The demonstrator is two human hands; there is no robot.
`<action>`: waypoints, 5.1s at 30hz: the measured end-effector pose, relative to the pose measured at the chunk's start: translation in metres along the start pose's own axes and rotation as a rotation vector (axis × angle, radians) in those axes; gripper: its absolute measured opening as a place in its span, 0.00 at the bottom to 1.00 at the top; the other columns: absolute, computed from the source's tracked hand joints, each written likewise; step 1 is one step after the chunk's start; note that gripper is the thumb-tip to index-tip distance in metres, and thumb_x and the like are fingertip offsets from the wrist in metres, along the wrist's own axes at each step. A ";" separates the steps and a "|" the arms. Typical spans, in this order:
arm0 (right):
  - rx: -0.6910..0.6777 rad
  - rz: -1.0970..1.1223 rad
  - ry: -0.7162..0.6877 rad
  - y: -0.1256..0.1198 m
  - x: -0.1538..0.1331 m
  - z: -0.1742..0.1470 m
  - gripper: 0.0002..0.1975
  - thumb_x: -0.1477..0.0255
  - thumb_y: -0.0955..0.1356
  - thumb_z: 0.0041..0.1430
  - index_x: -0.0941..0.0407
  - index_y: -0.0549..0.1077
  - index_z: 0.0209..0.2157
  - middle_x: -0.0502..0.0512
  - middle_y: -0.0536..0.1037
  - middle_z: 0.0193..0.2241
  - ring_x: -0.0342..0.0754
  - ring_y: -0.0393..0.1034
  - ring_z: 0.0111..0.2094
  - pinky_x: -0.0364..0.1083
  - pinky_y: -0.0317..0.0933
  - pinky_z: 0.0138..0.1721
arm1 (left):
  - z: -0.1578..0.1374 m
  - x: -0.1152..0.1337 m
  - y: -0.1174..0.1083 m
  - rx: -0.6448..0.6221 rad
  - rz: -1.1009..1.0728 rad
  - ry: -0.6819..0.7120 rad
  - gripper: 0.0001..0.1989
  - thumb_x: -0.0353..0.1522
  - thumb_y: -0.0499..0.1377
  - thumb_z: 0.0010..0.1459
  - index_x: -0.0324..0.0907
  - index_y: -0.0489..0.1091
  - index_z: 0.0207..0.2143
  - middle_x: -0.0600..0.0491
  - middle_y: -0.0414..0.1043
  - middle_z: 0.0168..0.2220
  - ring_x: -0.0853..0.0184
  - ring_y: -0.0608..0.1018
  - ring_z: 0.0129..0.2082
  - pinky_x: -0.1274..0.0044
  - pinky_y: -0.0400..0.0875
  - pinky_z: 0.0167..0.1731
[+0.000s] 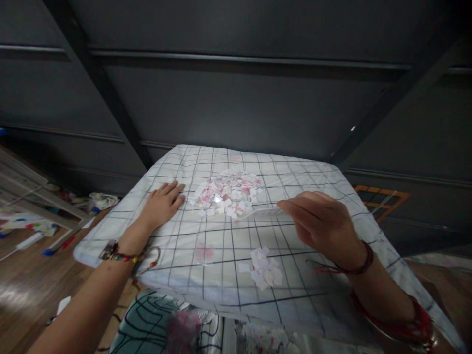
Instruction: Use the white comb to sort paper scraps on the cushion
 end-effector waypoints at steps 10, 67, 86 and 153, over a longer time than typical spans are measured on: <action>0.002 0.026 0.001 -0.001 -0.001 0.000 0.13 0.87 0.63 0.61 0.59 0.75 0.39 0.50 0.76 0.26 0.45 0.64 0.27 0.47 0.59 0.27 | 0.000 0.000 0.001 -0.022 -0.002 -0.013 0.29 0.41 0.45 0.72 0.43 0.65 0.69 0.45 0.60 0.73 0.49 0.62 0.73 0.55 0.61 0.69; -0.037 0.018 0.026 0.005 0.001 -0.004 0.18 0.87 0.63 0.57 0.55 0.77 0.42 0.50 0.78 0.28 0.45 0.65 0.28 0.46 0.59 0.29 | 0.000 0.000 0.001 -0.001 -0.003 -0.004 0.30 0.45 0.43 0.71 0.48 0.66 0.68 0.46 0.62 0.72 0.52 0.64 0.72 0.58 0.62 0.67; 0.047 0.058 -0.008 -0.001 -0.012 0.003 0.16 0.88 0.62 0.60 0.56 0.75 0.41 0.48 0.79 0.28 0.44 0.67 0.27 0.45 0.62 0.29 | 0.000 0.002 -0.002 -0.039 -0.036 0.007 0.30 0.44 0.43 0.71 0.44 0.65 0.69 0.44 0.59 0.73 0.48 0.62 0.73 0.54 0.62 0.68; 0.016 -0.017 -0.013 0.002 -0.007 0.002 0.14 0.88 0.64 0.58 0.58 0.74 0.40 0.49 0.76 0.25 0.45 0.64 0.27 0.46 0.58 0.28 | -0.001 0.002 -0.001 -0.037 -0.006 0.007 0.29 0.43 0.44 0.72 0.46 0.64 0.70 0.46 0.60 0.73 0.51 0.62 0.73 0.56 0.62 0.68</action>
Point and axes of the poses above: each hand's wrist, its own z-axis towards the middle knuckle, its own y-axis out of the palm, x = y × z, the point moved 6 cm from there along z, towards the middle knuckle
